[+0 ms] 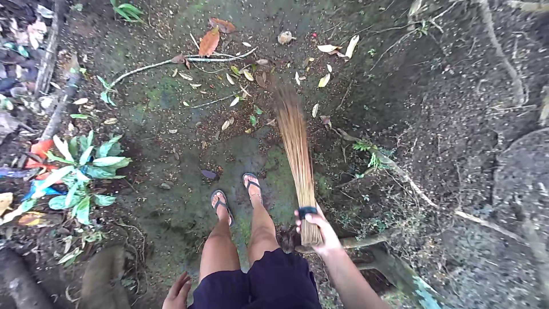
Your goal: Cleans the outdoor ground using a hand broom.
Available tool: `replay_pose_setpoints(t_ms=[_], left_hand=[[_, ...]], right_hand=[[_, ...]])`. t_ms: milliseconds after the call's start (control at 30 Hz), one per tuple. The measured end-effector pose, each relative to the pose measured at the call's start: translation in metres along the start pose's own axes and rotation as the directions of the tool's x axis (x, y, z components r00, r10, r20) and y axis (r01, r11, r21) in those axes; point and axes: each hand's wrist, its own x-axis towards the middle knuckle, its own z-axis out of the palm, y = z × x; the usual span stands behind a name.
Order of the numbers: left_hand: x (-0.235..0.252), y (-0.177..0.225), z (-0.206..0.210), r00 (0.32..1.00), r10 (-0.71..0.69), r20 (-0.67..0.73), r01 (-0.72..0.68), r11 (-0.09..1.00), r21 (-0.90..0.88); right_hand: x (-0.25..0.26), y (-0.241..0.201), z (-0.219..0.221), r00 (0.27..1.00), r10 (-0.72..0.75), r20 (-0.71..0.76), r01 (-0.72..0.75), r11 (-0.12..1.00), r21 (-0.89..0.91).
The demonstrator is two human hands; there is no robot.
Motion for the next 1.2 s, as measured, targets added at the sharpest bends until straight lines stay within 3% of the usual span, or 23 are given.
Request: replay_pose_setpoints(t_ms=[67,167,300,367,433,500,567,667,733,800,867,967,1067,1133,1200], left_hand=[[-0.005,0.007,0.008,0.999,0.037,-0.008,-0.037,0.999,0.003],[-0.011,0.012,0.016,0.995,0.091,-0.035,-0.091,0.996,-0.009],[-0.014,0.005,0.017,0.993,0.099,-0.067,-0.102,0.994,-0.047],[-0.018,-0.003,0.015,0.994,0.074,-0.079,-0.080,0.994,-0.072],[-0.021,-0.009,0.013,0.994,0.056,-0.092,-0.064,0.994,-0.092],[-0.025,-0.014,0.011,0.994,0.041,-0.103,-0.052,0.992,-0.113],[-0.030,-0.020,0.013,0.992,0.024,-0.123,-0.041,0.990,-0.134],[-0.039,-0.020,0.019,0.987,0.002,-0.162,-0.030,0.984,-0.175],[-0.043,-0.019,0.022,0.983,-0.005,-0.183,-0.030,0.982,-0.187],[-0.045,-0.018,0.022,0.979,-0.002,-0.202,-0.039,0.979,-0.202],[-0.050,-0.019,0.019,0.974,0.002,-0.227,-0.054,0.973,-0.224],[-0.062,-0.023,0.011,0.962,-0.002,-0.274,-0.072,0.963,-0.260],[-0.074,-0.045,0.010,0.953,-0.051,-0.300,-0.037,0.959,-0.281],[-0.077,-0.060,0.018,0.951,-0.092,-0.296,-0.006,0.949,-0.314],[-0.081,-0.073,0.027,0.949,-0.134,-0.285,0.035,0.945,-0.326]], right_hand=[[0.005,0.014,0.010,0.993,-0.023,-0.116,0.019,0.999,-0.038],[0.064,0.027,0.048,0.982,0.010,-0.187,-0.027,0.996,-0.087],[0.143,0.025,0.117,0.965,0.257,0.048,-0.252,0.963,-0.099],[0.159,0.025,0.125,0.951,0.268,0.151,-0.265,0.963,-0.039],[0.152,0.032,0.116,0.950,0.237,0.203,-0.232,0.972,-0.046],[0.118,0.047,0.105,0.932,0.288,0.220,-0.250,0.951,-0.185],[0.063,0.064,0.101,0.885,0.424,0.190,-0.369,0.890,-0.266],[-0.013,0.075,0.098,0.776,0.605,0.180,-0.569,0.794,-0.216],[-0.023,0.064,0.096,0.703,0.692,0.166,-0.662,0.722,-0.202],[0.010,0.036,0.108,0.675,0.734,0.071,-0.690,0.662,-0.292],[0.063,0.013,0.128,0.746,0.662,-0.065,-0.621,0.658,-0.426],[0.113,0.013,0.138,0.879,0.470,-0.075,-0.389,0.618,-0.683],[0.073,0.057,0.118,0.908,0.415,-0.061,-0.275,0.480,-0.833],[0.031,0.074,0.114,0.899,0.435,-0.050,-0.305,0.542,-0.783],[-0.006,0.068,0.115,0.843,0.538,-0.018,-0.421,0.638,-0.645]])
